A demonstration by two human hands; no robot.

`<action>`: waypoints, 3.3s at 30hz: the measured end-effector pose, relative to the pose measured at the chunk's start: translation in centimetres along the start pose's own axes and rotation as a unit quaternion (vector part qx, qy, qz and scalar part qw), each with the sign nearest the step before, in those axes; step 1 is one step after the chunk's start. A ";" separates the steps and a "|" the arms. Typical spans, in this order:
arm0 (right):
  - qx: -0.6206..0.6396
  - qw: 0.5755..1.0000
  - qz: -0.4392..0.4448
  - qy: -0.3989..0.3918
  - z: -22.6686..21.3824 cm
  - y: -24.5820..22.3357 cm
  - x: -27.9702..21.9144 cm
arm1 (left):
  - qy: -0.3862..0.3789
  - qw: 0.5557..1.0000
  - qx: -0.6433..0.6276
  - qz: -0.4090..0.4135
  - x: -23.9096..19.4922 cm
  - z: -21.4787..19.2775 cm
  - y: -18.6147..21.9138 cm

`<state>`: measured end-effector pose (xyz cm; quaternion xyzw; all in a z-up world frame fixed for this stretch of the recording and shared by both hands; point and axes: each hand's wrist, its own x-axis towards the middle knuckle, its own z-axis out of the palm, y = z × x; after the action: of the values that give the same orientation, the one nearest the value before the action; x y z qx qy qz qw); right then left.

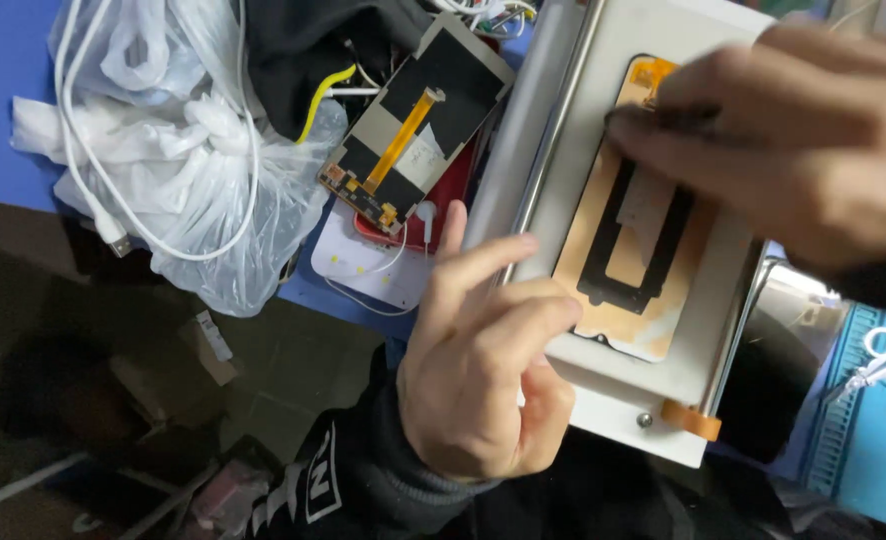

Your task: The recorder cleans a Samsung A20 smartphone screen assembly using a cloth and a spray bottle of cleaning solution.

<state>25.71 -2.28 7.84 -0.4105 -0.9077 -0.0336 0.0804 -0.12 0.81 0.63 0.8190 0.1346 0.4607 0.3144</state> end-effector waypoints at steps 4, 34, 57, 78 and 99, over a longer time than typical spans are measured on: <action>-0.058 0.998 0.004 -0.002 0.1 -0.5 0.7 | -0.004 1.000 0.020 -0.010 0.3 -0.2 -0.1; -0.073 0.990 0.058 0.105 0.1 -1.1 1.4 | -0.038 0.995 0.078 -0.049 -0.3 -0.2 -0.1; 0.000 0.996 0.029 0.080 0.8 -1.9 1.0 | -0.020 0.996 0.069 -0.048 0.0 0.1 0.2; -0.211 0.970 0.124 -0.004 0.4 -2.5 0.1 | 0.012 0.999 0.030 -0.012 -1.0 0.5 -0.4; -0.017 0.996 0.076 0.047 0.2 -4.4 0.1 | 0.018 1.000 0.014 -0.006 -0.8 0.5 -0.8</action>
<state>22.32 -5.07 7.66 -0.4779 -0.8682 -0.0617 0.1184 -0.10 0.81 -0.61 0.8140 0.1519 0.4715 0.3035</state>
